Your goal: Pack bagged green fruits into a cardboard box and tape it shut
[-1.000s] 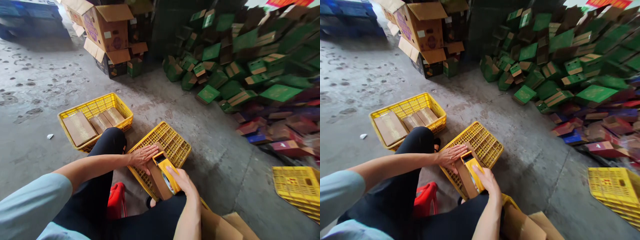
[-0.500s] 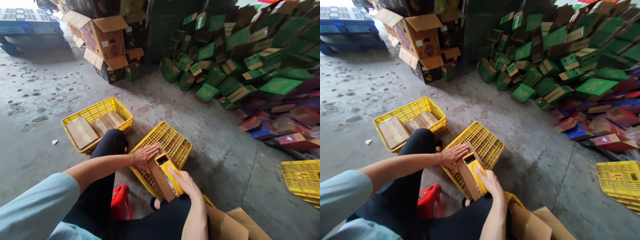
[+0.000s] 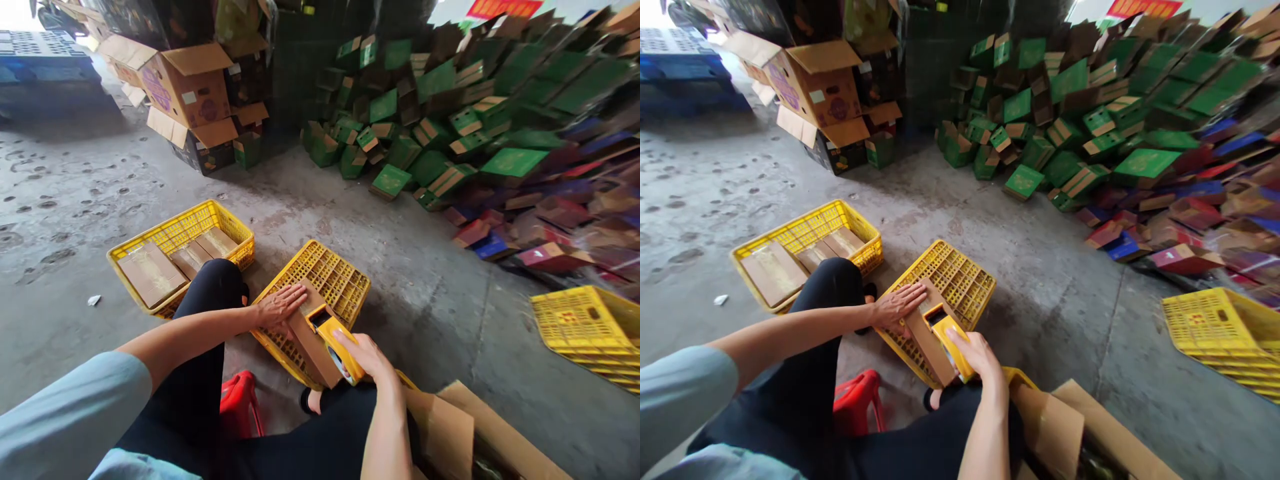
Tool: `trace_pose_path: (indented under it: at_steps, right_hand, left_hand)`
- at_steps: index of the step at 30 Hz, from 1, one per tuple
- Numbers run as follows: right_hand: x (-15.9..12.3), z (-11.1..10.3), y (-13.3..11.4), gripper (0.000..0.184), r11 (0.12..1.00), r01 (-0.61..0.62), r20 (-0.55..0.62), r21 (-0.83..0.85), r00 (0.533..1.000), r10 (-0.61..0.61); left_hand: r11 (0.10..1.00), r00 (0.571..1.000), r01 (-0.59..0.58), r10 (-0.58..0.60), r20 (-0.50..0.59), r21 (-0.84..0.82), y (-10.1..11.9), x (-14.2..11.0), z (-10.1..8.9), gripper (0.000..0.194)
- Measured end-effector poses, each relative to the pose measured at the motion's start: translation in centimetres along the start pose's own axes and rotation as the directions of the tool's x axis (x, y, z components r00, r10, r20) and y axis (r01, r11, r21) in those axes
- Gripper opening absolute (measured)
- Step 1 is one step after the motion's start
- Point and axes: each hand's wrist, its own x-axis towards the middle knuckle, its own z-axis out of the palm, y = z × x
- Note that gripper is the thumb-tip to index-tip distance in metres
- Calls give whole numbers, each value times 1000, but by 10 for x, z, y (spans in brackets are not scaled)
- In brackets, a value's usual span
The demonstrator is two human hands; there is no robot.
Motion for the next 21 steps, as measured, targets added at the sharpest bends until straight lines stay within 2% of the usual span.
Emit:
trace_pose_path:
  at_steps: [5,10,13,17,21]
  right_hand:
    - [7,3,3,43,999,10,3,-40,1000,-10]
    - [4,6,1,45,1000,0,-6,-3,1000,0]
    - [-1,6,0,46,1000,12,-4,-21,1000,-12]
    - [-2,5,3,47,1000,13,4,-17,1000,-13]
    - [11,11,0,49,1000,16,-13,15,1000,-16]
  left_hand:
    - [999,999,50,-50,19,-4,16,6,9,126]
    - [996,993,-72,75,85,-46,21,15,13,114]
    - [991,988,-130,132,77,-34,18,16,12,111]
    - [989,985,-151,151,78,-5,11,17,12,103]
    - [985,974,-170,168,151,6,-13,28,-2,88]
